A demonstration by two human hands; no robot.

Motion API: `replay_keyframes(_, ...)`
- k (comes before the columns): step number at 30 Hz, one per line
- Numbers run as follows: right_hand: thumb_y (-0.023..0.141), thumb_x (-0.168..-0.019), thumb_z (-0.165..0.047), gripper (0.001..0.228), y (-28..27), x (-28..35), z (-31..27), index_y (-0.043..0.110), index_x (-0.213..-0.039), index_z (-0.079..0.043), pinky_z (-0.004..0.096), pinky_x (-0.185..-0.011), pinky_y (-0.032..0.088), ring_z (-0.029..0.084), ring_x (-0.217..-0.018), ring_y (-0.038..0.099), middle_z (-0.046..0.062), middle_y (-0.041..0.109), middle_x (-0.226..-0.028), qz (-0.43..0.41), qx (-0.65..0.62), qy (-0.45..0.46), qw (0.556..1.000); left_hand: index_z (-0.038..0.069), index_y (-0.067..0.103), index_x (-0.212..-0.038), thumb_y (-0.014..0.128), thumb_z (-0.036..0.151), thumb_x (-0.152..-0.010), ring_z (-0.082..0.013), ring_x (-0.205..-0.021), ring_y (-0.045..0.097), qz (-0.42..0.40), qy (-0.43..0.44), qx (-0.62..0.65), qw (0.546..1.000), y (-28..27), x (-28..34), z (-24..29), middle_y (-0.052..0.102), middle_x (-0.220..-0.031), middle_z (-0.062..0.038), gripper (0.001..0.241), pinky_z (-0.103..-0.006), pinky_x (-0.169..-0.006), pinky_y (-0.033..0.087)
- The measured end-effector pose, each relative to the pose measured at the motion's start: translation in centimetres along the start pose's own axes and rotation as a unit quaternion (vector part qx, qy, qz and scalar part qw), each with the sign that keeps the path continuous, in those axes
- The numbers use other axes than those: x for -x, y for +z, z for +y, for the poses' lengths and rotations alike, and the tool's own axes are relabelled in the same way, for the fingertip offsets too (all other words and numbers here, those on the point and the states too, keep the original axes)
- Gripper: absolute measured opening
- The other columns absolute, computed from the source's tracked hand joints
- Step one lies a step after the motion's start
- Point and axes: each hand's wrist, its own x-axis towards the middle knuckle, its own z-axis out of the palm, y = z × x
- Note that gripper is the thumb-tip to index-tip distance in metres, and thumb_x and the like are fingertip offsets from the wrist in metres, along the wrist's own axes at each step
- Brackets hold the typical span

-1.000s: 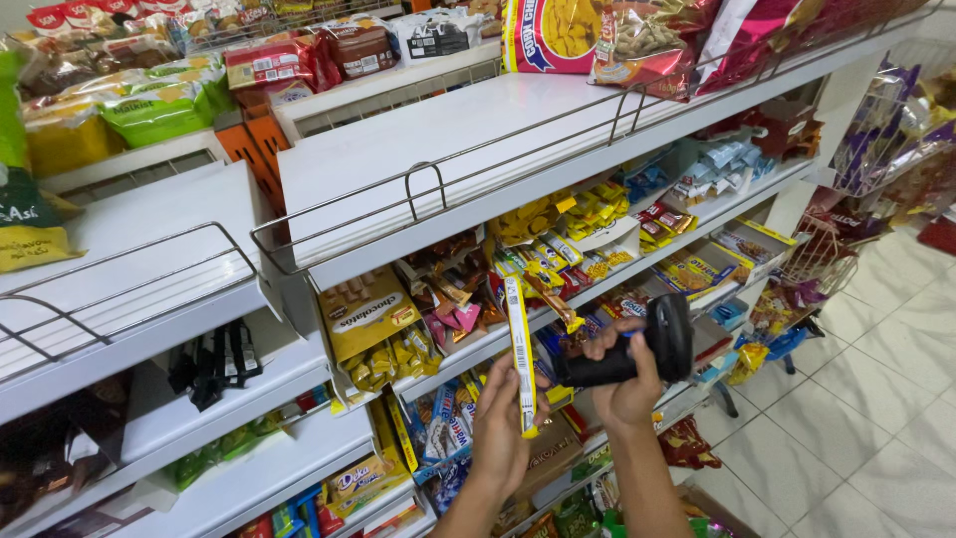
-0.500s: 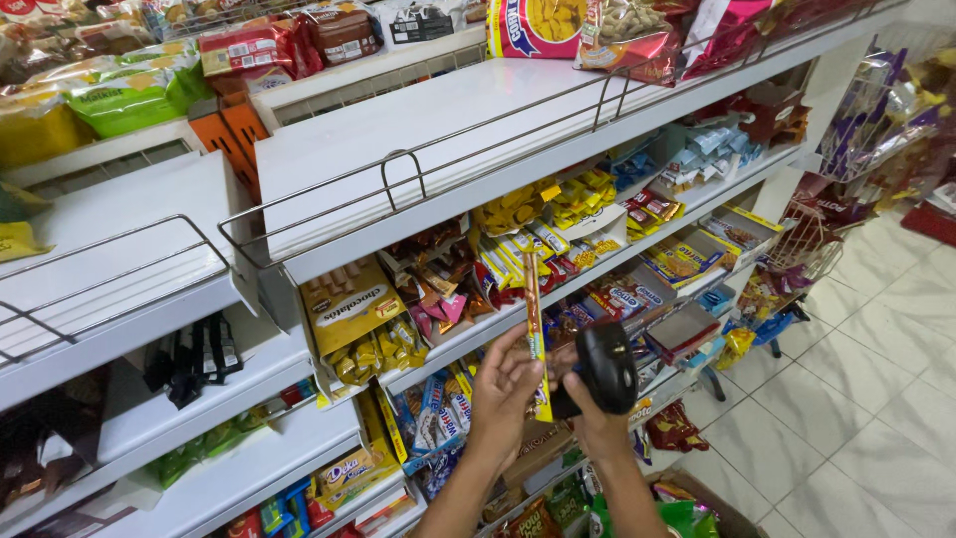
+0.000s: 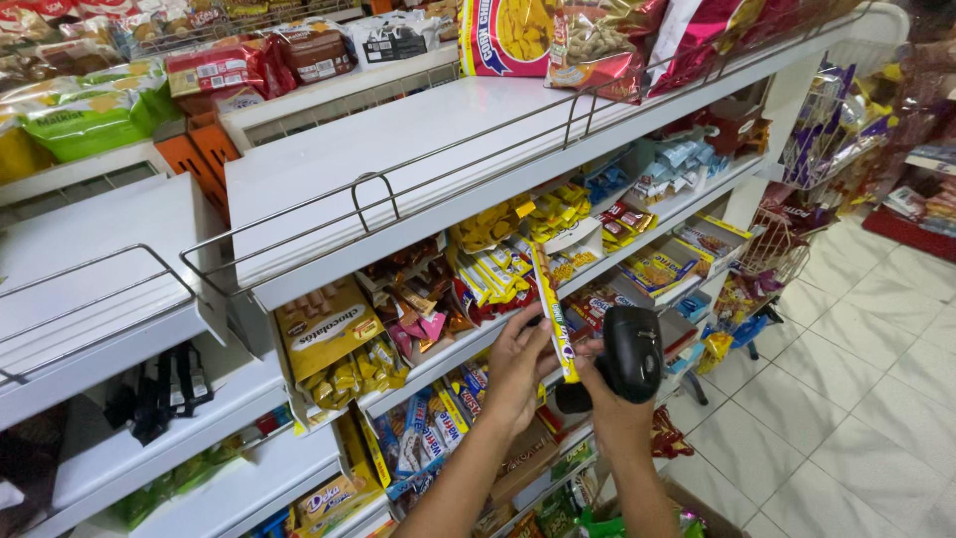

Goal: The person scans several snack items using a handheld barcode scanner, holding each item up and then placing it into a cardboard box.

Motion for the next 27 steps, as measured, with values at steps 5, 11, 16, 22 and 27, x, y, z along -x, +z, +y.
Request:
replay_keyframes(5,0.075,-0.086,0.002,0.028,0.1,-2.2,-1.2,0.067,-0.114,0.001,0.031,-0.087,0.056,0.015,-0.096,0.07,0.008,0.073,-0.103,-0.031,-0.021,0.016,0.999,0.003,0.064,-0.131,0.066,0.021,-0.101,-0.0108,-0.094,0.065,-0.082,-0.042,-0.024,0.995,-1.2,-1.3,-0.3,0.072,-0.108,-0.004,0.036,-0.0286,-0.082,0.051)
replay_keyframes(11,0.07,-0.092,-0.001,0.024,0.5,-3.0,-1.8,0.065,-0.116,0.0,0.032,-0.084,0.054,0.016,-0.091,0.067,0.008,0.07,-0.101,-0.01,-0.054,-0.026,0.998,0.004,0.063,-0.13,0.065,0.018,-0.099,-0.0107,-0.094,0.067,-0.103,-0.052,0.091,0.989,-0.9,-2.9,-0.6,0.072,-0.108,-0.004,0.034,-0.0261,-0.084,0.054)
replay_keyframes(16,0.063,-0.1,-0.008,0.018,-0.4,-2.5,-0.5,0.057,-0.115,-0.001,0.04,-0.083,0.051,0.023,-0.088,0.06,0.013,0.06,-0.103,-0.097,-0.292,-0.126,0.943,0.008,0.056,-0.133,0.066,0.014,-0.1,-0.0103,-0.091,0.064,-0.119,-0.031,0.142,0.982,0.0,-3.5,-1.1,0.067,-0.107,-0.003,0.035,-0.0238,-0.078,0.055)
replay_keyframes(22,0.063,-0.098,-0.011,0.02,-0.6,-3.1,0.9,0.055,-0.113,0.0,0.042,-0.085,0.05,0.025,-0.087,0.058,0.015,0.058,-0.101,-0.165,-0.296,-0.113,0.934,0.005,0.058,-0.134,0.064,0.017,-0.101,-0.0103,-0.094,0.064,-0.117,-0.039,0.151,0.981,-0.1,-4.3,-0.6,0.068,-0.114,-0.006,0.036,-0.0232,-0.081,0.054)
replay_keyframes(27,0.065,-0.107,-0.014,0.028,-0.5,-5.0,0.9,0.057,-0.126,0.005,0.045,-0.089,0.052,0.03,-0.087,0.063,0.017,0.064,-0.093,-0.302,-0.41,-0.091,0.856,0.005,0.059,-0.133,0.061,0.023,-0.102,-0.0145,-0.101,0.067,-0.117,-0.038,0.106,0.987,-0.2,-4.3,0.0,0.069,-0.116,-0.007,0.036,-0.0299,-0.085,0.055)
